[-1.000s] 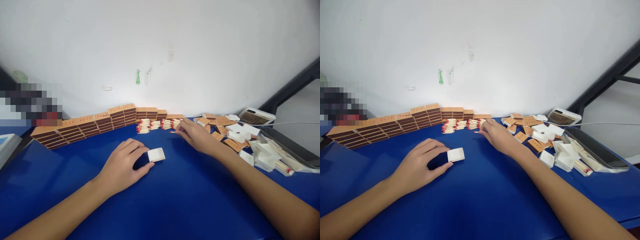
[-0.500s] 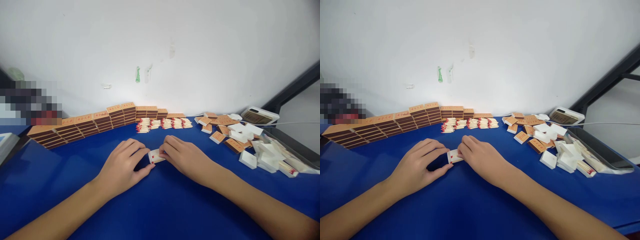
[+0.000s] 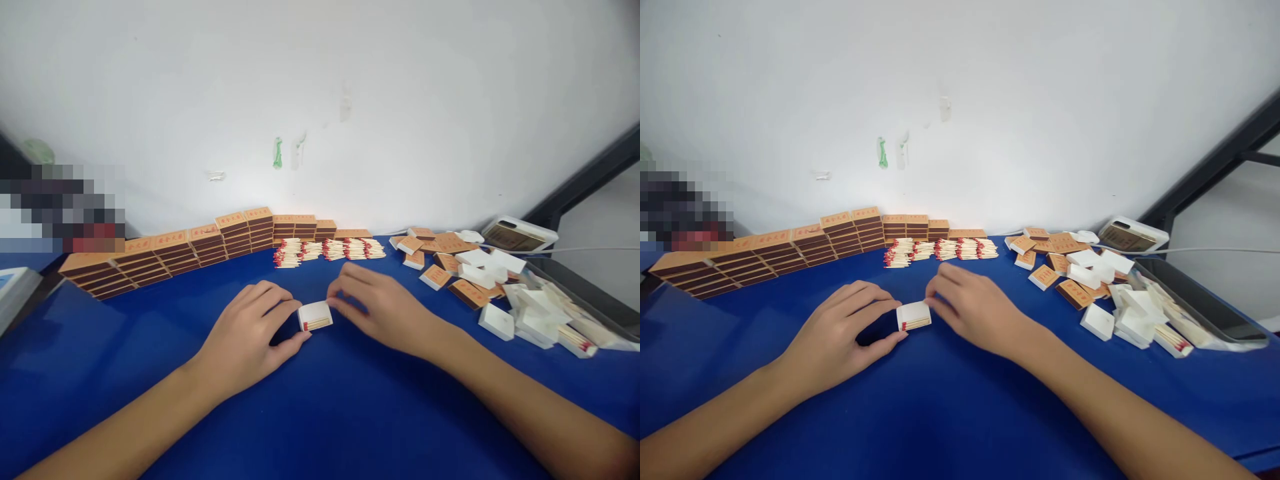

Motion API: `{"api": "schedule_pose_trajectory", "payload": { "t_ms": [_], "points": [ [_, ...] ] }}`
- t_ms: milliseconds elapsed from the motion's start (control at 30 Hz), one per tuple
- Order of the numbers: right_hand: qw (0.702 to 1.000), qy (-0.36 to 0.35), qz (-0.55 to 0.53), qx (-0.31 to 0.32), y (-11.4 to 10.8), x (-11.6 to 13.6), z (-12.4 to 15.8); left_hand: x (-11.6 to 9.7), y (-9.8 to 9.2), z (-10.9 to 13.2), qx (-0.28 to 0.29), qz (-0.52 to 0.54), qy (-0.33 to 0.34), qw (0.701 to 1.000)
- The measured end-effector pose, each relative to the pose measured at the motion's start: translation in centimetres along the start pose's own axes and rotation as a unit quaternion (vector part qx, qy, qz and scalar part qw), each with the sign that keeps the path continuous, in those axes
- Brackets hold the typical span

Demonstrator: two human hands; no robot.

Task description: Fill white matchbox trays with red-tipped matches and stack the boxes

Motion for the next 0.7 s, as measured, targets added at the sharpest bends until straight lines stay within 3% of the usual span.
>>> {"api": "schedule_pose_trajectory", "payload": {
  "t_ms": [167, 300, 700],
  "points": [
    [0.99, 0.126, 0.058, -0.028, 0.2, -7.1, 0.4, 0.2, 0.1, 0.1, -0.001, 0.004, -0.008, 1.0],
    [0.985, 0.151, 0.078, -0.013, 1.5, -10.7, 0.8, 0.2, 0.2, 0.2, 0.002, 0.003, -0.009, 1.0],
    [0.989, 0.137, 0.055, 0.016, 2.7, -11.6, 0.8, 0.6, 0.2, 0.1, 0.001, 0.007, -0.013, 1.0]
  ]
}}
Point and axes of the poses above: each hand's wrist, its own z-axis away from the middle knuckle, its own y-axis out of the palm, x = y × z, the point moved 5 cm from there along -z, towards the middle knuckle, and after that the axes turned 11 degrees about z, right-handed, at the moved point
